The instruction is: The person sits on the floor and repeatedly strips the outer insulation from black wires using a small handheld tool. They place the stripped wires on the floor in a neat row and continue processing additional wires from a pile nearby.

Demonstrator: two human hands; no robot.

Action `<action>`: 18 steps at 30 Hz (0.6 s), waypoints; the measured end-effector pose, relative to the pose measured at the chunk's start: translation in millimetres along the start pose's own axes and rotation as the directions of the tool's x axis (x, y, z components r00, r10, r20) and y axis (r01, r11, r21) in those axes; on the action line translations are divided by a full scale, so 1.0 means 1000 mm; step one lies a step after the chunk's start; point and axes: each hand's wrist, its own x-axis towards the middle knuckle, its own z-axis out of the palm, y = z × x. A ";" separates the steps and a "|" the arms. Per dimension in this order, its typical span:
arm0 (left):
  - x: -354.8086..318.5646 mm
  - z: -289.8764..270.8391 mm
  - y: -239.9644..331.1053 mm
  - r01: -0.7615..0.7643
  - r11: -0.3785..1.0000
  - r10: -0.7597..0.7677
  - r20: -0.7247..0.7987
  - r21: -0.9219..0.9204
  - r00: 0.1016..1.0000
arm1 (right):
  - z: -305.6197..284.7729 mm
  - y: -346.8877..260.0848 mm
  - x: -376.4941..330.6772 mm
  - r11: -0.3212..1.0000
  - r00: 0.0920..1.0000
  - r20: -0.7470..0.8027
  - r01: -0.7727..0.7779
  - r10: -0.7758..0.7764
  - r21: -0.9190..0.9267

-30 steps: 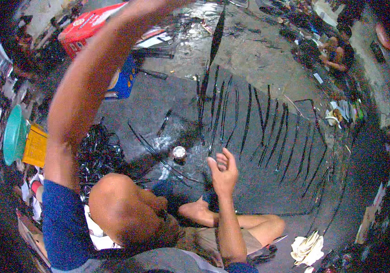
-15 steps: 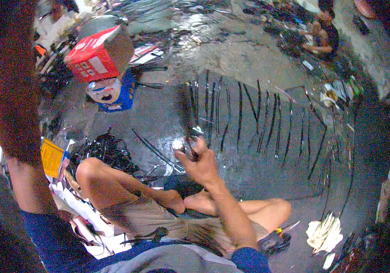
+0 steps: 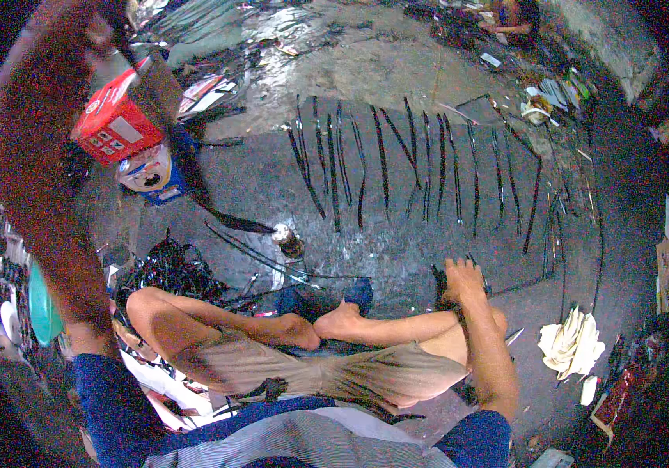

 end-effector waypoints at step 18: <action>-0.156 0.165 -0.109 0.410 0.713 -0.507 -0.015 -0.569 0.862 | -0.152 -0.209 0.014 0.223 0.727 -0.686 0.676 -0.039 0.703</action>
